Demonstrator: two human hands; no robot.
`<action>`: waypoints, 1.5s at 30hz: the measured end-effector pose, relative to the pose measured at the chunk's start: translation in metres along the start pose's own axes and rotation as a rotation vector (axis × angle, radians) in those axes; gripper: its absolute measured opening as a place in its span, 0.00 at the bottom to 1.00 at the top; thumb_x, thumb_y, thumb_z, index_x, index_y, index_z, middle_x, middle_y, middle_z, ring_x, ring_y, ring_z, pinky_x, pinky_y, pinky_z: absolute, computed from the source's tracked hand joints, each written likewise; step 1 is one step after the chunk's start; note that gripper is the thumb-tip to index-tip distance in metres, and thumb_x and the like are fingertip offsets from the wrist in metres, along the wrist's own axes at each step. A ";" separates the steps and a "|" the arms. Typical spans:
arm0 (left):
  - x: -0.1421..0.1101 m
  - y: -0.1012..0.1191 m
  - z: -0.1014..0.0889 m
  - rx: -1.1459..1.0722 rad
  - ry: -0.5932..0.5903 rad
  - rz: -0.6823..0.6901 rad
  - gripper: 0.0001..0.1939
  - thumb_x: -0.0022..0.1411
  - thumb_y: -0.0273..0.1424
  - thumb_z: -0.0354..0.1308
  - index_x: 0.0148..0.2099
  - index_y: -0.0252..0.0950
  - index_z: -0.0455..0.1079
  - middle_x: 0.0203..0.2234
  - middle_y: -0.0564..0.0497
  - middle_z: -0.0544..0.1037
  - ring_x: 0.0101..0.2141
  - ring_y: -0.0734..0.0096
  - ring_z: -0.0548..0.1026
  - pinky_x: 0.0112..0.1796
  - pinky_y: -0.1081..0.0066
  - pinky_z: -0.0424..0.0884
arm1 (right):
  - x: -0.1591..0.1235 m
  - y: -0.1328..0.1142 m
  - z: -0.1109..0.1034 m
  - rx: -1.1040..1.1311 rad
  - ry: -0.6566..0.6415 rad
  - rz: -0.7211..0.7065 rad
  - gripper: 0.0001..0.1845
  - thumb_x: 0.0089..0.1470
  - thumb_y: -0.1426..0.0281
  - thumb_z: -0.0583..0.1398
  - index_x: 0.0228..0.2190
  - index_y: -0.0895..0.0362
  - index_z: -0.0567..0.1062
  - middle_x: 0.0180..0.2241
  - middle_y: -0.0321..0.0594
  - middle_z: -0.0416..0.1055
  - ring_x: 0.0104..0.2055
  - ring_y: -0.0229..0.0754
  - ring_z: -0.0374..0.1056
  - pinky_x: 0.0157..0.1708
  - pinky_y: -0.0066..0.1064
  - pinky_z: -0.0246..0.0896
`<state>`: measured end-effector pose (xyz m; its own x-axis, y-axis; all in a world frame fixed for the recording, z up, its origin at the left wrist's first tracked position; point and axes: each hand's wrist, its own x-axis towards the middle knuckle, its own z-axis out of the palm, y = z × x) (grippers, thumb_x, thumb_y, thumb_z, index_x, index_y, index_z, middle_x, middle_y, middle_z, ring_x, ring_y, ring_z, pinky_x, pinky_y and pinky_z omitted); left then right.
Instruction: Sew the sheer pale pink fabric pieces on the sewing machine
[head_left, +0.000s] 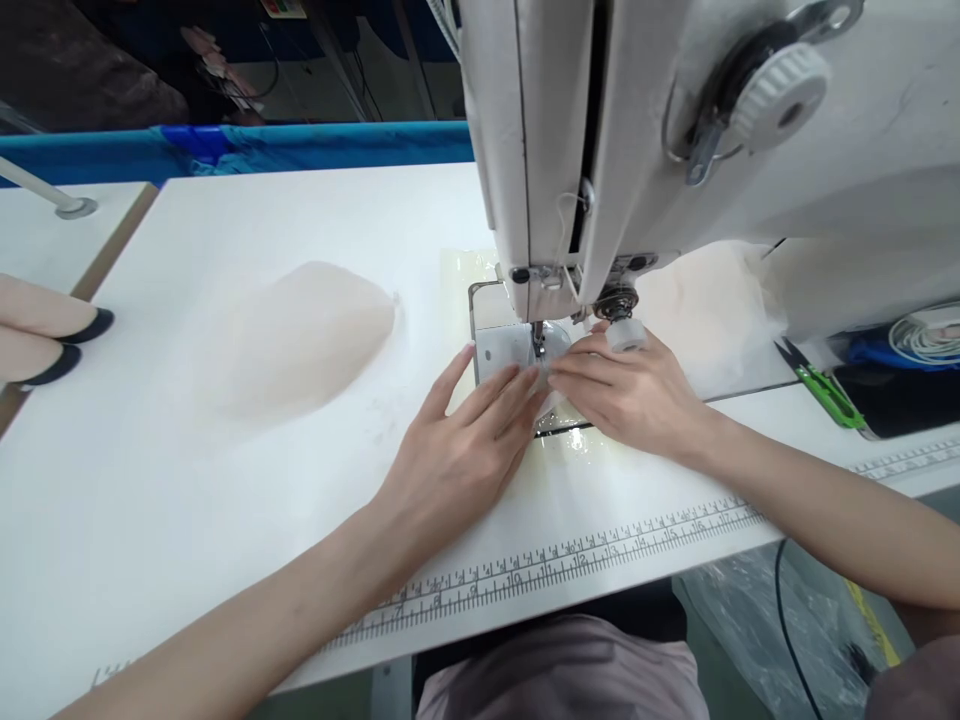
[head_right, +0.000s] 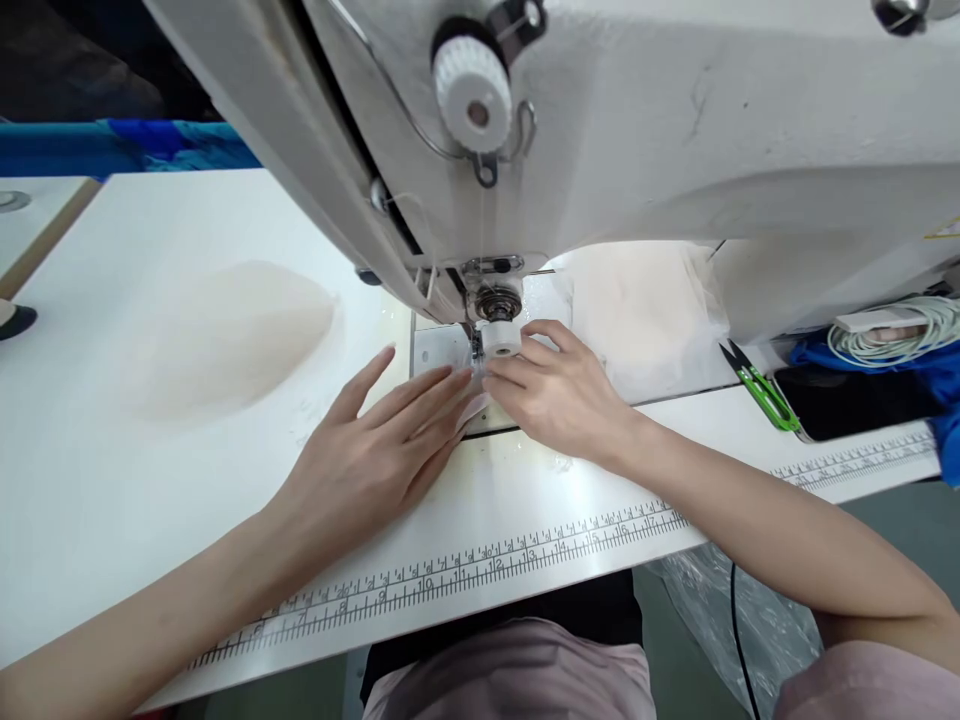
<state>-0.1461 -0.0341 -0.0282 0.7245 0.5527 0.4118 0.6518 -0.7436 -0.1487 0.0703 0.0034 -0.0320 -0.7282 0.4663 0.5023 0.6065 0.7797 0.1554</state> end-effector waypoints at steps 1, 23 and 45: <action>-0.001 0.002 -0.001 -0.013 -0.006 -0.001 0.16 0.66 0.23 0.52 0.55 0.31 0.69 0.52 0.43 0.75 0.52 0.59 0.73 0.61 0.46 0.59 | -0.001 -0.001 -0.001 -0.008 0.008 -0.020 0.12 0.61 0.77 0.54 0.37 0.56 0.78 0.39 0.33 0.79 0.40 0.39 0.70 0.50 0.36 0.58; 0.002 -0.012 0.009 -0.115 0.008 -0.049 0.17 0.68 0.25 0.49 0.57 0.34 0.68 0.51 0.43 0.75 0.52 0.58 0.74 0.62 0.38 0.51 | 0.001 0.004 0.005 -0.050 0.026 -0.007 0.13 0.61 0.78 0.54 0.36 0.56 0.78 0.38 0.32 0.79 0.39 0.39 0.71 0.49 0.37 0.63; 0.008 -0.018 0.015 -0.129 0.038 -0.063 0.17 0.69 0.25 0.48 0.56 0.33 0.69 0.49 0.42 0.76 0.50 0.56 0.75 0.62 0.37 0.50 | 0.002 0.006 0.009 -0.122 -0.053 0.021 0.14 0.61 0.78 0.54 0.38 0.55 0.78 0.36 0.35 0.79 0.39 0.41 0.71 0.55 0.42 0.57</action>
<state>-0.1488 -0.0102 -0.0354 0.6727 0.5866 0.4510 0.6595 -0.7517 -0.0059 0.0694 0.0125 -0.0379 -0.7290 0.5058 0.4613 0.6536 0.7146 0.2493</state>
